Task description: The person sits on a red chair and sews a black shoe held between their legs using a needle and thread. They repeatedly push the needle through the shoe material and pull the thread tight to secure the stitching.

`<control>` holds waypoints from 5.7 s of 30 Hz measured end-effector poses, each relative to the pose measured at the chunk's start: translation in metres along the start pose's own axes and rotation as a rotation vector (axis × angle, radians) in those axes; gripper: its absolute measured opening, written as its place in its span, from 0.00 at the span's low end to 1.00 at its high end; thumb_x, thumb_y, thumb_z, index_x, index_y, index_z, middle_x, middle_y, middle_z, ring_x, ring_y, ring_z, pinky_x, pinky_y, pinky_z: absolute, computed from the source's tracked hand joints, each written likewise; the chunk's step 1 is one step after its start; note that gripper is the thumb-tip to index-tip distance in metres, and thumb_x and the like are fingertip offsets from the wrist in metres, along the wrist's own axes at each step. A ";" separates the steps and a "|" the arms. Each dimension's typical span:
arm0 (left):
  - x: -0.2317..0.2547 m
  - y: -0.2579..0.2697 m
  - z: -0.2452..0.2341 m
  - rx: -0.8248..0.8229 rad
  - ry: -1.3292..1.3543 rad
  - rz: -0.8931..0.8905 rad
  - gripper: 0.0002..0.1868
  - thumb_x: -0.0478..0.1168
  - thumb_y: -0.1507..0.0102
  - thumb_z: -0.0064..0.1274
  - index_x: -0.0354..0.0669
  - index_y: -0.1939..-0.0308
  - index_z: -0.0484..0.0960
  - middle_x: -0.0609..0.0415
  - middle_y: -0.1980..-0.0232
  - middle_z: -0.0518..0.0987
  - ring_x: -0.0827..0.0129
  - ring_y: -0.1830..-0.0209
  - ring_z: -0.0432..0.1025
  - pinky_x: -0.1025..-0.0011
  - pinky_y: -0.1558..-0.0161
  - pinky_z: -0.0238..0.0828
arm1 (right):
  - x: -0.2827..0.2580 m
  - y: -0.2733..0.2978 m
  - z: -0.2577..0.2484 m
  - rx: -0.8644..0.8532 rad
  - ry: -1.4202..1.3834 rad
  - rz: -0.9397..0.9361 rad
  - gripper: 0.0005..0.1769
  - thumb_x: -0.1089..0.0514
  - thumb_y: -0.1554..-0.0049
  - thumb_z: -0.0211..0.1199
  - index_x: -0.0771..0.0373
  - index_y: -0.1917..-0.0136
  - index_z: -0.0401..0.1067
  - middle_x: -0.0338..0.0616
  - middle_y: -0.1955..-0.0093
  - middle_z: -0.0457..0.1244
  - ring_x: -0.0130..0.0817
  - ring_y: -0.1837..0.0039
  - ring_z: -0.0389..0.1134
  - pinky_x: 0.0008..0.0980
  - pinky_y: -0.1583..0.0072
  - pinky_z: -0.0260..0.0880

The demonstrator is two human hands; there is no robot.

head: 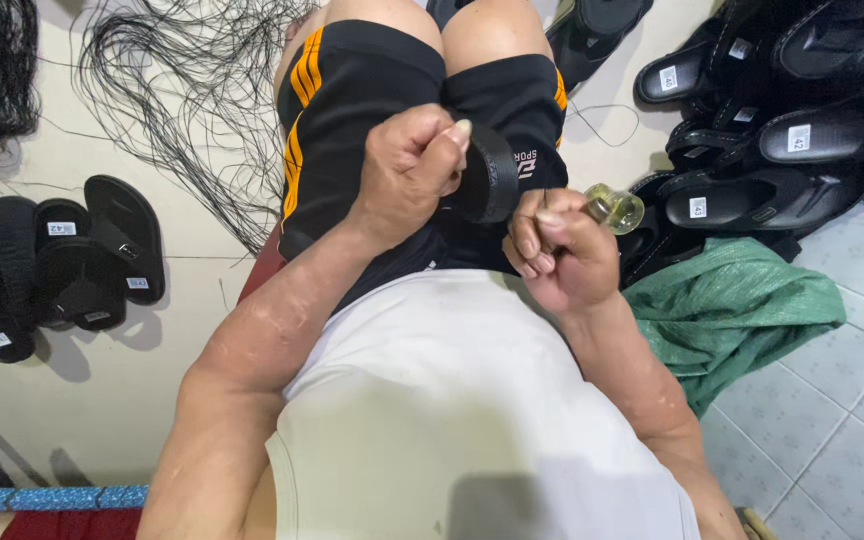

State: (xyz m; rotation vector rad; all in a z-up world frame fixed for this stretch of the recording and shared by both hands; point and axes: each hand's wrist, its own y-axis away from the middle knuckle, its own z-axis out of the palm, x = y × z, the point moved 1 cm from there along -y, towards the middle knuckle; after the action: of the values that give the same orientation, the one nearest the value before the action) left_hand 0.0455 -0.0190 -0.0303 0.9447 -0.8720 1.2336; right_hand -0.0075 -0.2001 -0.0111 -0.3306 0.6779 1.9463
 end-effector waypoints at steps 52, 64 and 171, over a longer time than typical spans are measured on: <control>0.006 0.028 -0.018 -0.359 -0.844 0.498 0.46 0.42 0.44 0.79 0.29 0.31 0.66 0.36 0.29 0.70 0.42 0.27 0.65 0.54 0.25 0.63 | -0.070 -0.003 0.100 -0.461 2.517 -0.464 0.07 0.63 0.37 0.70 0.50 0.49 0.80 0.36 0.61 0.68 0.34 0.65 0.68 0.30 0.69 0.56; 0.036 0.042 -0.013 -0.253 -0.933 0.699 0.20 0.40 0.36 0.68 0.31 0.50 0.77 0.41 0.47 0.77 0.48 0.43 0.71 0.57 0.42 0.71 | -0.073 0.006 0.086 -0.420 2.443 -0.473 0.02 0.62 0.35 0.68 0.56 0.49 0.79 0.41 0.55 0.71 0.38 0.60 0.71 0.32 0.65 0.60; 0.052 0.060 -0.018 -0.256 0.100 -0.191 0.07 0.36 0.35 0.57 0.38 0.68 0.83 0.64 0.81 0.61 0.87 0.78 0.58 0.85 0.76 0.60 | -0.023 0.025 0.067 0.106 1.709 -0.889 0.23 0.50 0.48 0.79 0.73 0.55 0.77 0.48 0.65 0.60 0.31 0.69 0.56 0.30 0.68 0.59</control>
State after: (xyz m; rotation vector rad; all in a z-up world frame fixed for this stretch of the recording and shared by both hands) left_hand -0.0061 0.0211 0.0172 0.7359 -0.8187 0.9709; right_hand -0.0154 -0.1863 0.0620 -1.8988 1.2957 0.3959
